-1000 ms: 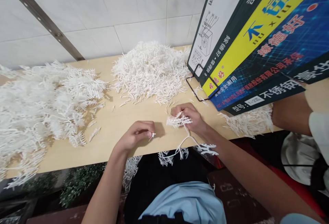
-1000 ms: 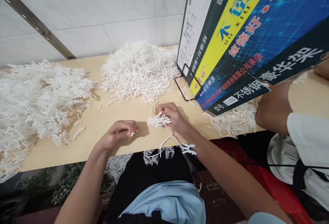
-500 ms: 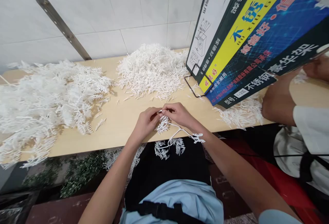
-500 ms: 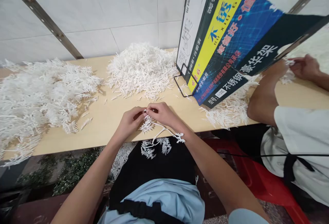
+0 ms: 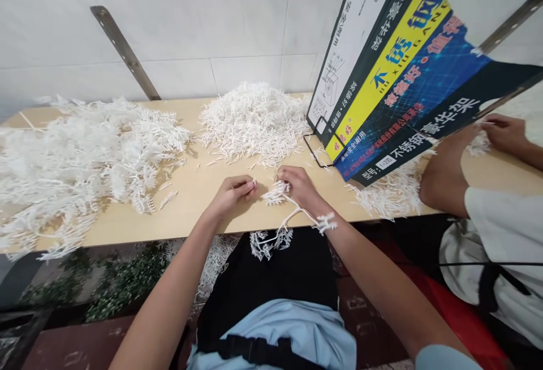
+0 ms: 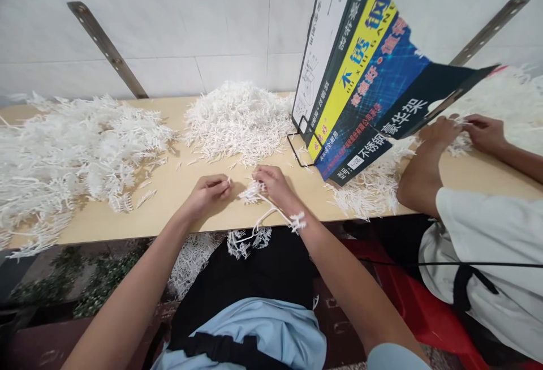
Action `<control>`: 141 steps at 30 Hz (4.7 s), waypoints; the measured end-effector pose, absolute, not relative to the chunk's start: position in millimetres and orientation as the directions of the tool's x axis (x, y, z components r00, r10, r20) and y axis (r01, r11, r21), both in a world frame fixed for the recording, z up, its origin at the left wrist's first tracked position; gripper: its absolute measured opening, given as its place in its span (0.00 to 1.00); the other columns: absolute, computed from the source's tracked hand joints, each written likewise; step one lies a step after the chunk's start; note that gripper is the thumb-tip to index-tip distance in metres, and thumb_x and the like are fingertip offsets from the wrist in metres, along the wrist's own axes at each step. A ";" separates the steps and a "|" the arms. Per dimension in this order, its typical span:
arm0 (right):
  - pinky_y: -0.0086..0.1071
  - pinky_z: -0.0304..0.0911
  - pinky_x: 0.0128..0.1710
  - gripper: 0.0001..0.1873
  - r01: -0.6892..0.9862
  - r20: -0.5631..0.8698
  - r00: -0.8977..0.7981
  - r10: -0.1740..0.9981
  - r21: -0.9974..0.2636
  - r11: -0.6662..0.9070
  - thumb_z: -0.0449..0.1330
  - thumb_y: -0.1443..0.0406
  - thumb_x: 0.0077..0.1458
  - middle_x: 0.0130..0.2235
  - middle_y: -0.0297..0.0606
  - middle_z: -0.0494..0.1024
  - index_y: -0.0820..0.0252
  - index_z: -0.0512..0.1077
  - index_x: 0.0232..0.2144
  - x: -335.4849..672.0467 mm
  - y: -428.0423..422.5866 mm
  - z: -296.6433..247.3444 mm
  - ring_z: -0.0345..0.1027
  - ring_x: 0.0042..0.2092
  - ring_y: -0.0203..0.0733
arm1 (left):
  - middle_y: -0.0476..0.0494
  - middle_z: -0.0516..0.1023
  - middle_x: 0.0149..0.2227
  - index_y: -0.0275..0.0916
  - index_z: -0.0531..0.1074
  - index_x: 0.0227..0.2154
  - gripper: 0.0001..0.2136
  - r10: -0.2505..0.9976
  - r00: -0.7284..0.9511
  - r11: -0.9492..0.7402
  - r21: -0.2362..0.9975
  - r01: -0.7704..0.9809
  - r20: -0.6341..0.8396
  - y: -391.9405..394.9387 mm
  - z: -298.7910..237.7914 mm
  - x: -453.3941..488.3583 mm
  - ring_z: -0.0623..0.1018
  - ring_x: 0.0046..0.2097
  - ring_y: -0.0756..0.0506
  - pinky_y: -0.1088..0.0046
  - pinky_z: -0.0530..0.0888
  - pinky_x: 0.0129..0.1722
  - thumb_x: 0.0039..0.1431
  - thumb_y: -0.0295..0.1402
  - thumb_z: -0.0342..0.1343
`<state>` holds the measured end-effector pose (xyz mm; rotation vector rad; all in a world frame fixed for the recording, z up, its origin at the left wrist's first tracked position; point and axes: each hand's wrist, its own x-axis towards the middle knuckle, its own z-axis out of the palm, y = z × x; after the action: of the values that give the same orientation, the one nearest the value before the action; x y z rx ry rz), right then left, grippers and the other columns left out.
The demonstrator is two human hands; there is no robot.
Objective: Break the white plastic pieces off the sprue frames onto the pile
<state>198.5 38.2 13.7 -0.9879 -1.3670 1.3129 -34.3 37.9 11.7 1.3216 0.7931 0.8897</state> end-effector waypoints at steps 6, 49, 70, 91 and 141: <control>0.30 0.60 0.30 0.17 0.089 0.128 -0.228 0.965 -0.984 0.152 0.63 0.52 0.58 0.28 0.32 0.73 0.61 0.75 0.31 184.1 33.7 19.9 0.63 0.29 0.36 | 0.34 0.71 0.66 0.44 0.64 0.69 0.30 0.962 0.270 0.011 0.992 -0.130 0.024 29.2 12.9 -14.8 0.79 0.55 0.39 0.59 0.74 0.54 0.65 0.39 0.60; 0.28 0.53 0.28 0.11 0.195 0.027 -0.367 0.930 -0.975 0.105 0.62 0.62 0.58 0.24 0.30 0.68 0.61 0.72 0.25 193.0 30.3 34.5 0.58 0.27 0.34 | 0.44 0.76 0.35 0.41 0.83 0.34 0.08 0.921 0.306 -0.320 0.914 0.249 0.239 19.6 19.0 -14.5 0.76 0.37 0.45 0.69 0.71 0.36 0.65 0.39 0.64; 0.32 0.49 0.31 0.13 0.177 0.045 -0.743 0.668 -0.949 0.261 0.58 0.65 0.55 0.24 0.29 0.60 0.59 0.62 0.20 207.3 41.2 25.4 0.55 0.29 0.36 | 0.48 0.65 0.28 0.39 0.73 0.23 0.18 0.791 0.590 -0.296 0.945 0.141 0.160 14.0 30.5 -10.1 0.69 0.31 0.47 0.69 0.64 0.33 0.69 0.39 0.56; 0.28 0.55 0.29 0.14 0.067 -0.014 -0.303 0.953 -0.998 0.007 0.64 0.56 0.61 0.28 0.31 0.70 0.61 0.73 0.32 187.9 24.5 23.2 0.60 0.29 0.34 | 0.47 0.72 0.33 0.39 0.80 0.36 0.15 0.946 0.299 -0.196 0.957 0.213 0.127 11.8 21.0 -4.2 0.71 0.34 0.47 0.72 0.64 0.34 0.68 0.46 0.58; 0.28 0.63 0.25 0.13 -0.443 -0.169 -0.182 0.969 -0.866 -0.234 0.71 0.59 0.48 0.24 0.30 0.71 0.61 0.74 0.30 191.5 34.7 21.7 0.70 0.24 0.35 | 0.36 0.79 0.42 0.37 0.77 0.47 0.13 0.953 0.051 -0.284 0.818 0.500 0.300 87.1 27.9 -1.7 0.77 0.43 0.38 0.61 0.73 0.46 0.63 0.36 0.58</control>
<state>191.5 34.7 21.7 -0.9162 -0.8295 1.6511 -1.7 87.1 27.9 1.8270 1.4539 1.1660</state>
